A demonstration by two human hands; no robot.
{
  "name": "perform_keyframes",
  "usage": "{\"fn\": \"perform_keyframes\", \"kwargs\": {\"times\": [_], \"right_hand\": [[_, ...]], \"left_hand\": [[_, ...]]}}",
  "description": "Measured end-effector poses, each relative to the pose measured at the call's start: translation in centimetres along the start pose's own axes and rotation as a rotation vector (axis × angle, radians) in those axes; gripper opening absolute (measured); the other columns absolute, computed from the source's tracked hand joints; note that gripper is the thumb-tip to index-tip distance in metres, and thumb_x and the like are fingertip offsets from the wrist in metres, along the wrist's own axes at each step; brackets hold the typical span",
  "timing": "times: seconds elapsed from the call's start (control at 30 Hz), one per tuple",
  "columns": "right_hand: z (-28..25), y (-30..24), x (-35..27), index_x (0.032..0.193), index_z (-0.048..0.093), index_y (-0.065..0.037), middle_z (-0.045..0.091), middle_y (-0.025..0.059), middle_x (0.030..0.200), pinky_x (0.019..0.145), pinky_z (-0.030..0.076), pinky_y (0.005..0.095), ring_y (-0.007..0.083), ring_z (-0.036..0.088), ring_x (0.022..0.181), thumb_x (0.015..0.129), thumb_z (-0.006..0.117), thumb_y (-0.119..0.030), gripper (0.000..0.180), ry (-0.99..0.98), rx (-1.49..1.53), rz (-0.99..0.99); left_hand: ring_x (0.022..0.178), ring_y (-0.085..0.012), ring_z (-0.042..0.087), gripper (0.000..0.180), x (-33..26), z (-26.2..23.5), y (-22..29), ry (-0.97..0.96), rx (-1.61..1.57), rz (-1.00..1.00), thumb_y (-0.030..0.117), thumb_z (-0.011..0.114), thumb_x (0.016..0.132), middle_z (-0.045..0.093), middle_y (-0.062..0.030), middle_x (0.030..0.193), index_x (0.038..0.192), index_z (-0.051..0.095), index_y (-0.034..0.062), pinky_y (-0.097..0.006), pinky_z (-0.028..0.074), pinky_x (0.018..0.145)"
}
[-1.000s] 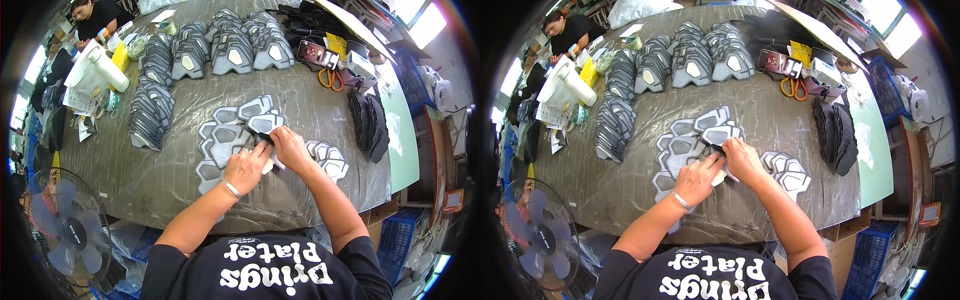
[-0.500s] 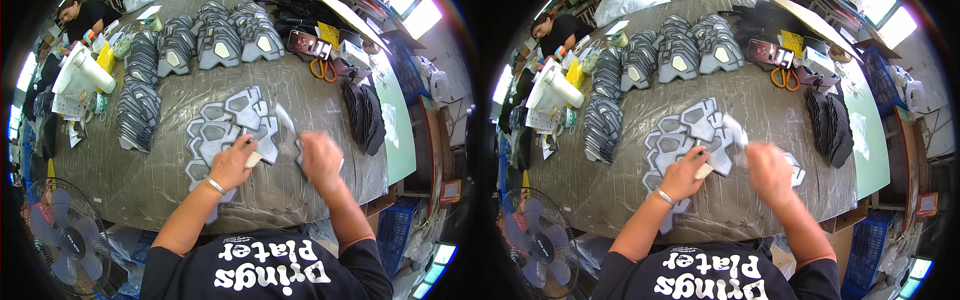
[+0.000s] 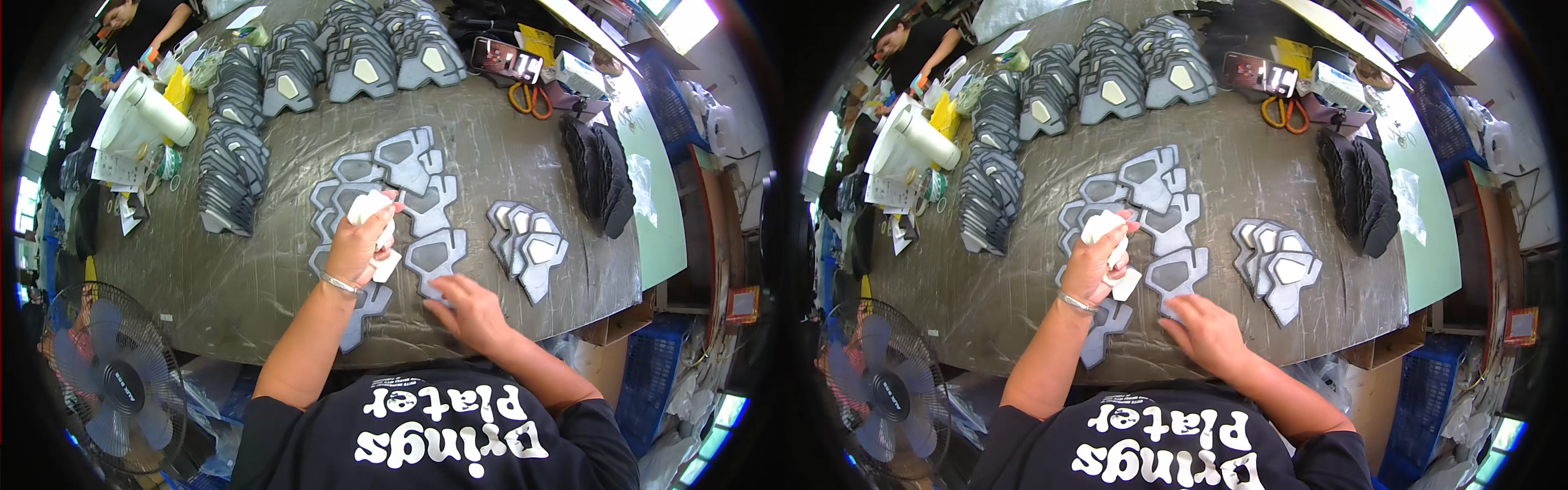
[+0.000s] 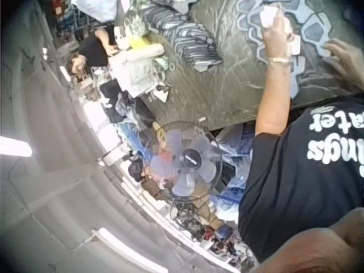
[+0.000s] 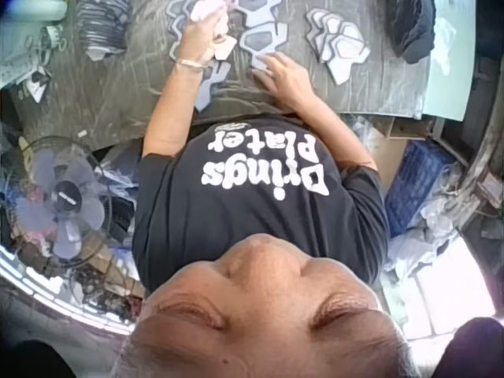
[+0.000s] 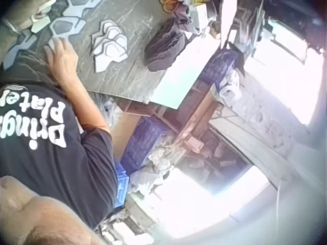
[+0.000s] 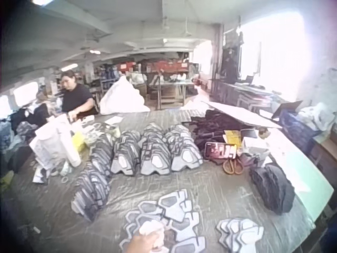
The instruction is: The person assembles shoe components by hand, taking small white pieces from a large plastic bag and fitting them into corresponding slots on grey foam shapes arranged on a table.
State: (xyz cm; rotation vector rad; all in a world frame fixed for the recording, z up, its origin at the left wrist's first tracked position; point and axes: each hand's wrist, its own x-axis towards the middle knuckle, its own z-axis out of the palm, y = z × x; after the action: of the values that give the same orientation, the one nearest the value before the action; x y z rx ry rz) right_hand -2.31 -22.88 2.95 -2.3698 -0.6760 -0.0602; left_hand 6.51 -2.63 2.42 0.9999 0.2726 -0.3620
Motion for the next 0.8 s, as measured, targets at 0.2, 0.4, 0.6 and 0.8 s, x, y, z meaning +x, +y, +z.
{"fn": "perform_keyframes", "kwargs": {"times": [0.2,0.4,0.6,0.8], "right_hand": [[0.0,-1.2,5.3,0.118,0.059,-0.002,0.058,0.0122,0.11,0.074,0.051,0.0383,0.0282,0.063,0.088,0.082,0.072,-0.023,0.044,-0.057,0.053,0.003],[2.7,0.3,7.2,0.109,0.062,-0.01,0.056,0.0061,0.103,0.081,0.05,0.0364,0.0236,0.058,0.095,0.079,0.07,-0.021,0.034,-0.282,-0.203,-0.154],[1.7,2.3,8.2,0.098,0.06,-0.004,0.063,0.0094,0.094,0.071,0.051,0.0337,0.0211,0.064,0.084,0.087,0.059,-0.011,0.013,-0.042,-0.014,-0.39],[-3.6,1.1,5.4,0.107,0.059,0.004,0.067,0.0126,0.081,0.059,0.051,0.0288,0.0172,0.066,0.064,0.097,0.049,-0.009,0.019,-0.349,0.624,0.339]], "left_hand": [[0.052,-0.0093,0.049,0.032,-3.8,-1.3,1.2,0.056,-0.102,0.129,0.013,0.058,0.094,0.063,-0.0067,0.094,0.123,0.05,0.0032,-0.023,0.036,0.043],[0.057,-0.0118,0.055,0.032,-7.9,-3.5,1.8,0.07,0.154,0.148,0.023,0.061,0.092,0.06,-0.0092,0.092,0.115,0.054,0.0012,-0.023,0.039,0.045],[0.059,-0.0088,0.054,0.037,-8.7,-4.4,0.5,-0.032,-0.137,0.148,0.039,0.06,0.092,0.065,-0.0106,0.091,0.1,0.062,0.0026,-0.022,0.042,0.049],[0.063,-0.0041,0.054,0.025,-8.6,-1.8,-1.6,0.04,0.154,0.094,0.021,0.066,0.091,0.068,-0.005,0.09,0.106,0.066,0.0003,-0.019,0.042,0.054]]}}
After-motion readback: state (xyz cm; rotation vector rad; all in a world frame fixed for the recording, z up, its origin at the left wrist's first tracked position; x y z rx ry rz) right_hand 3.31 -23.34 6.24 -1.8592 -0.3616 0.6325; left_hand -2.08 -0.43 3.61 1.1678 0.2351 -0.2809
